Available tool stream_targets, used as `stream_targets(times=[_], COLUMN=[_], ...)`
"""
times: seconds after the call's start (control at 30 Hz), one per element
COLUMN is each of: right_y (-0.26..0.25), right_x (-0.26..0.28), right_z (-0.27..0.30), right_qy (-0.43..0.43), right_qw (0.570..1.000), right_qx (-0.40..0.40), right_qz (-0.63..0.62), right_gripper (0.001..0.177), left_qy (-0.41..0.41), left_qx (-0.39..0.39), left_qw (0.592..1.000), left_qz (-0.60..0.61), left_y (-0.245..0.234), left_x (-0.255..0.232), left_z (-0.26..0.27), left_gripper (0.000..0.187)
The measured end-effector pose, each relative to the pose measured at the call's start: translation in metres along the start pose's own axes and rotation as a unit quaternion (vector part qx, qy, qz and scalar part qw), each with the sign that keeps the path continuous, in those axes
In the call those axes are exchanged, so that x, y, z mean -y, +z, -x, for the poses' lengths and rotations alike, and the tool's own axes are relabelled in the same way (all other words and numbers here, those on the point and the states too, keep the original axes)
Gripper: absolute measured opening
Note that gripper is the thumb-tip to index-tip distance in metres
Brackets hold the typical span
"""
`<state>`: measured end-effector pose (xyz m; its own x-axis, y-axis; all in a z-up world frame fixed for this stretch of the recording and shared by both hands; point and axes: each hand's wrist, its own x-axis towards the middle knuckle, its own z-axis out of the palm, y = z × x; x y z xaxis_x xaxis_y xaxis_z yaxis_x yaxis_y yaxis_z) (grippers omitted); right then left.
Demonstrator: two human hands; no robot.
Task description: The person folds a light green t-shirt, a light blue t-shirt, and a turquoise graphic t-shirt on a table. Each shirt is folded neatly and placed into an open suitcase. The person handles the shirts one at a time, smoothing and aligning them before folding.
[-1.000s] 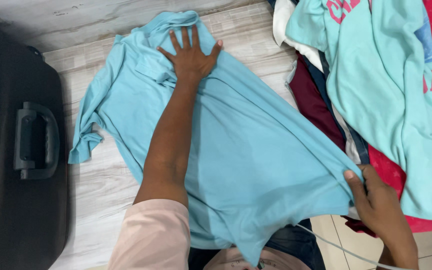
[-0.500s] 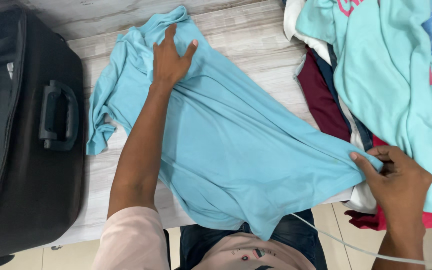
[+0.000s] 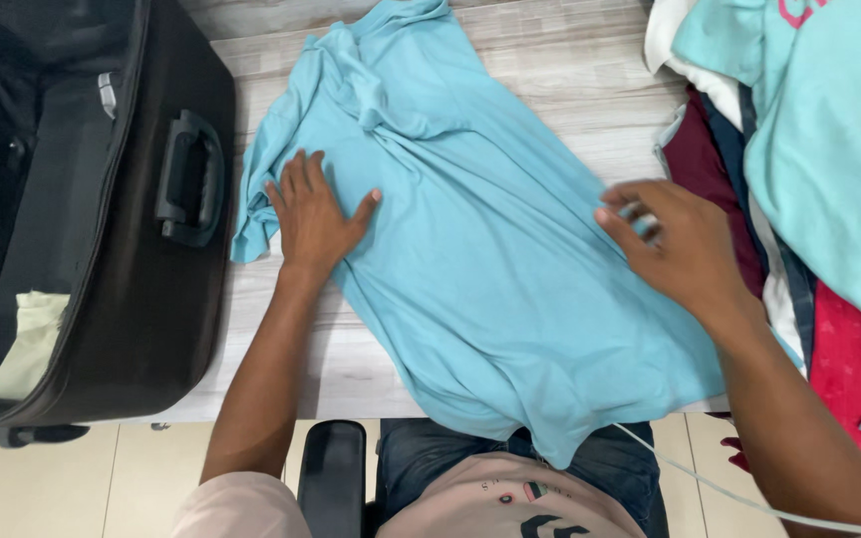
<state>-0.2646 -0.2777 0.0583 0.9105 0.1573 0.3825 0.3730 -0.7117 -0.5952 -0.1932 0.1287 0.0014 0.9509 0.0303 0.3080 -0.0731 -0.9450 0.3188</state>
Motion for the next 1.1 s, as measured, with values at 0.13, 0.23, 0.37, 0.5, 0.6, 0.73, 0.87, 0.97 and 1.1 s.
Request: stream_targets(times=[0.13,0.23,0.37,0.5,0.6,0.73,0.87,0.97,1.1], right_y=[0.081,0.128,0.159,0.147,0.125,0.1,0.091,0.088,0.09], right_x=[0.003,0.007,0.001,-0.026,-0.051,-0.08,-0.086,-0.073,-0.03], right_z=[-0.065,-0.099,-0.117,-0.128,-0.139,-0.142,-0.136,-0.12,-0.087], right_qy=[-0.047,-0.156,-0.114,-0.096,-0.103,-0.119,-0.206,-0.265,-0.286], right_qw=[0.992,0.978,0.97,0.959,0.96,0.967,0.966,0.951,0.951], right_qx=[0.109,0.111,0.172,0.209,0.196,0.165,0.064,-0.006,0.033], right_qz=[0.052,0.084,0.124,0.165,0.172,0.157,0.14,0.156,0.11], right_gripper=[0.055,0.071,0.084,0.085,0.086,0.082,0.061,0.043,0.022], left_qy=[-0.054,-0.049,-0.066,-0.066,-0.055,-0.049,-0.01,-0.033,-0.063], left_qx=[0.095,0.115,0.131,0.136,0.111,-0.001,-0.083,-0.055,-0.007], left_qw=[0.994,0.991,0.987,0.988,0.991,0.993,0.995,0.997,0.994], left_qz=[-0.032,-0.047,-0.061,-0.012,0.043,0.111,-0.053,-0.04,-0.091], left_y=[0.004,0.008,0.012,0.009,0.0,-0.023,-0.038,-0.039,-0.039], left_x=[-0.004,-0.01,-0.02,-0.029,-0.028,-0.003,0.027,0.041,0.053], left_z=[0.032,0.041,0.048,0.056,0.063,0.067,0.067,0.068,0.062], left_gripper=[0.107,0.108,0.11,0.106,0.102,0.08,0.066,0.057,0.033])
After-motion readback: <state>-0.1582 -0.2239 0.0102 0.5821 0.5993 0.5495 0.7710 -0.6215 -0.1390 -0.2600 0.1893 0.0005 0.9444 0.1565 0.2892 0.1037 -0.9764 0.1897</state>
